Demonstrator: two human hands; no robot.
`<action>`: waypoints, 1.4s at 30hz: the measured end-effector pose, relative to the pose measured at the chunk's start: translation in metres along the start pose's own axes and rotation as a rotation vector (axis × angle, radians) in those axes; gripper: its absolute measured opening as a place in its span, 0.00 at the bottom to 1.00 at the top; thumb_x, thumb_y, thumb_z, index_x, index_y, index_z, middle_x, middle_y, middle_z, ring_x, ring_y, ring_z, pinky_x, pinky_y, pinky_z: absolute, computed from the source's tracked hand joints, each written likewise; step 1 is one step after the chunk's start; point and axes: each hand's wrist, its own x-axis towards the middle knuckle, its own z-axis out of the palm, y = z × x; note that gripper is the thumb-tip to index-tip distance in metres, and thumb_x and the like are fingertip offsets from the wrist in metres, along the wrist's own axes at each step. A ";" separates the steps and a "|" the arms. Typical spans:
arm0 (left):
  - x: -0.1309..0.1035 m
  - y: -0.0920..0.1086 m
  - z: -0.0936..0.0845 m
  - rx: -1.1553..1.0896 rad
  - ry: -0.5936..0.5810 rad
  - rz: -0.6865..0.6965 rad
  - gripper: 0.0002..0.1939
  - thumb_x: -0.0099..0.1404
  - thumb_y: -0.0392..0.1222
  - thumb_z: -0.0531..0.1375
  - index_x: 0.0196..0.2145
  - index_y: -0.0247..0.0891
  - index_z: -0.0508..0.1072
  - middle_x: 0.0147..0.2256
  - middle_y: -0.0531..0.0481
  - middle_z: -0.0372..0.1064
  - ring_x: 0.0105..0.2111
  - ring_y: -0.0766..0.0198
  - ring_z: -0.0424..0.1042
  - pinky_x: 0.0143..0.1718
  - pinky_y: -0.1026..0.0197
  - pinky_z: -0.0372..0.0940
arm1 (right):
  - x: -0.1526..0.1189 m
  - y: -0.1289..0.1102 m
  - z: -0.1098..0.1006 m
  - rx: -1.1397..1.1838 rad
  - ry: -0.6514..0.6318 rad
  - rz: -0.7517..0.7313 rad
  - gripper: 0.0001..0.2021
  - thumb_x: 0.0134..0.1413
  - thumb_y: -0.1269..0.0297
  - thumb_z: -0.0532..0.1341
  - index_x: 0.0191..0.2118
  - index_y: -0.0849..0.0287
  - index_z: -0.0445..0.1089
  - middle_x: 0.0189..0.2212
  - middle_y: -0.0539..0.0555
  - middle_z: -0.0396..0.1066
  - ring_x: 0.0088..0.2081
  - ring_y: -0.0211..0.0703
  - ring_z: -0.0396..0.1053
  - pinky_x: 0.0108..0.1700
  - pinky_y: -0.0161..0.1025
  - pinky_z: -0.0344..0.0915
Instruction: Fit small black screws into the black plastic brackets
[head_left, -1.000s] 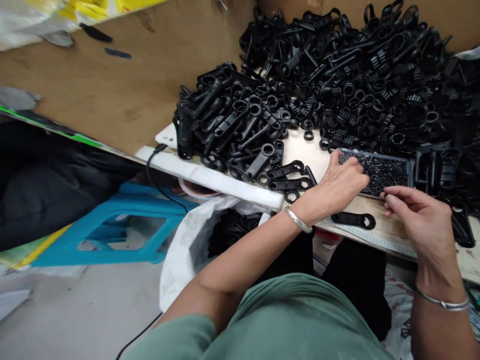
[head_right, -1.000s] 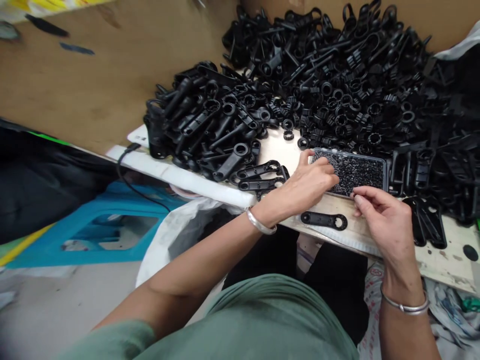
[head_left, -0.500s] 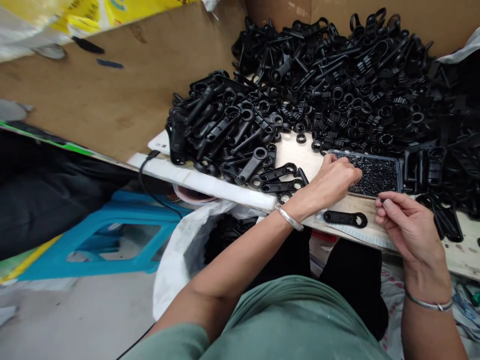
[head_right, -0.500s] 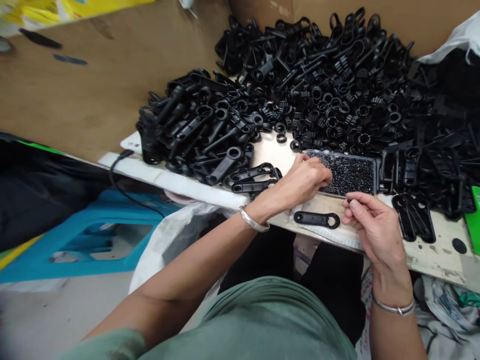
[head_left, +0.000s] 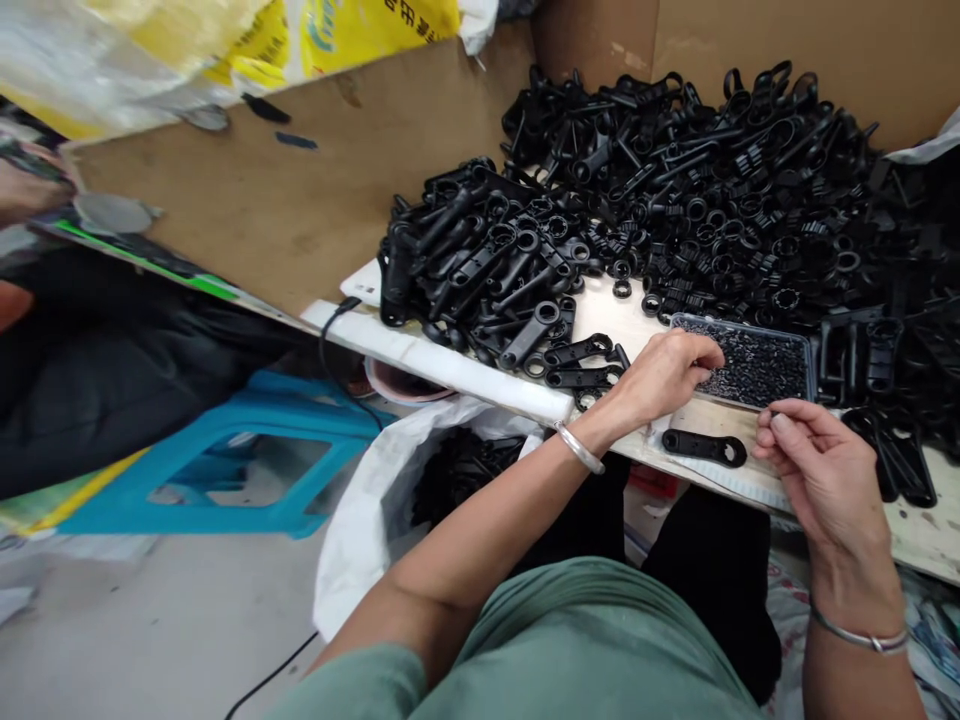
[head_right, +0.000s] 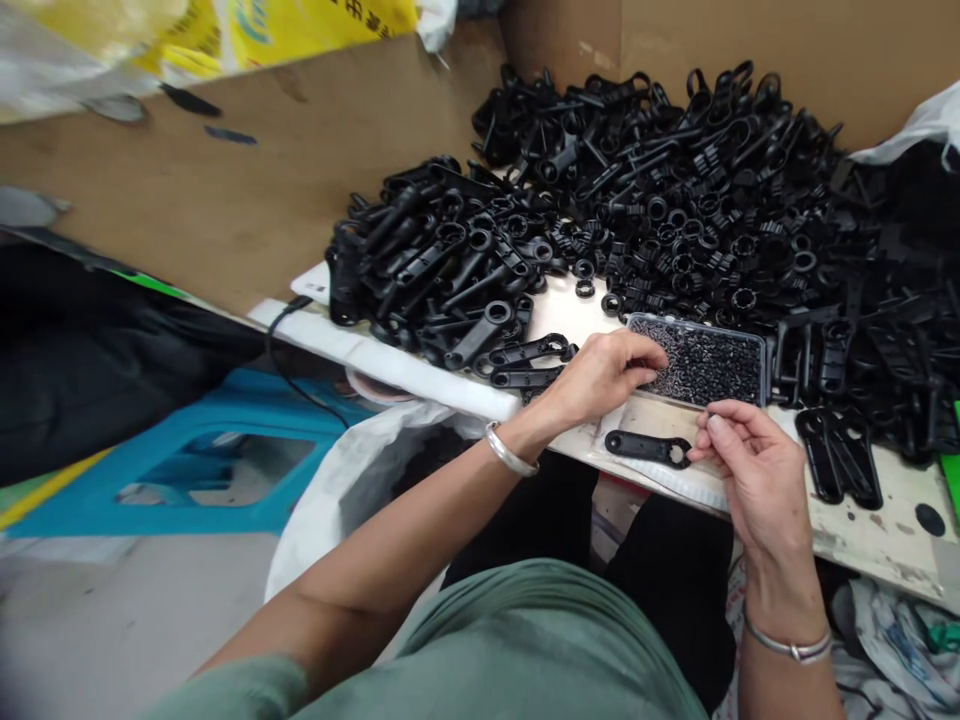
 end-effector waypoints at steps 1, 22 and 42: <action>0.000 0.000 0.000 0.000 0.005 0.006 0.10 0.62 0.25 0.61 0.36 0.36 0.79 0.38 0.51 0.78 0.41 0.63 0.75 0.47 0.58 0.69 | 0.000 -0.001 0.001 -0.008 0.000 -0.008 0.12 0.42 0.62 0.75 0.34 0.57 0.77 0.28 0.51 0.76 0.25 0.34 0.72 0.28 0.32 0.75; -0.010 0.015 0.010 -0.311 0.177 0.003 0.07 0.61 0.28 0.61 0.33 0.36 0.78 0.34 0.52 0.78 0.36 0.66 0.74 0.42 0.63 0.69 | 0.020 0.000 0.040 -0.085 0.083 -0.076 0.12 0.45 0.61 0.72 0.35 0.58 0.74 0.24 0.48 0.74 0.24 0.36 0.72 0.29 0.35 0.74; -0.025 0.016 0.011 -0.919 0.198 -0.234 0.06 0.56 0.30 0.66 0.33 0.32 0.76 0.32 0.51 0.74 0.35 0.68 0.73 0.42 0.62 0.69 | 0.013 0.004 0.027 -0.758 0.129 -0.584 0.04 0.58 0.62 0.64 0.36 0.53 0.77 0.36 0.52 0.78 0.38 0.46 0.75 0.45 0.46 0.71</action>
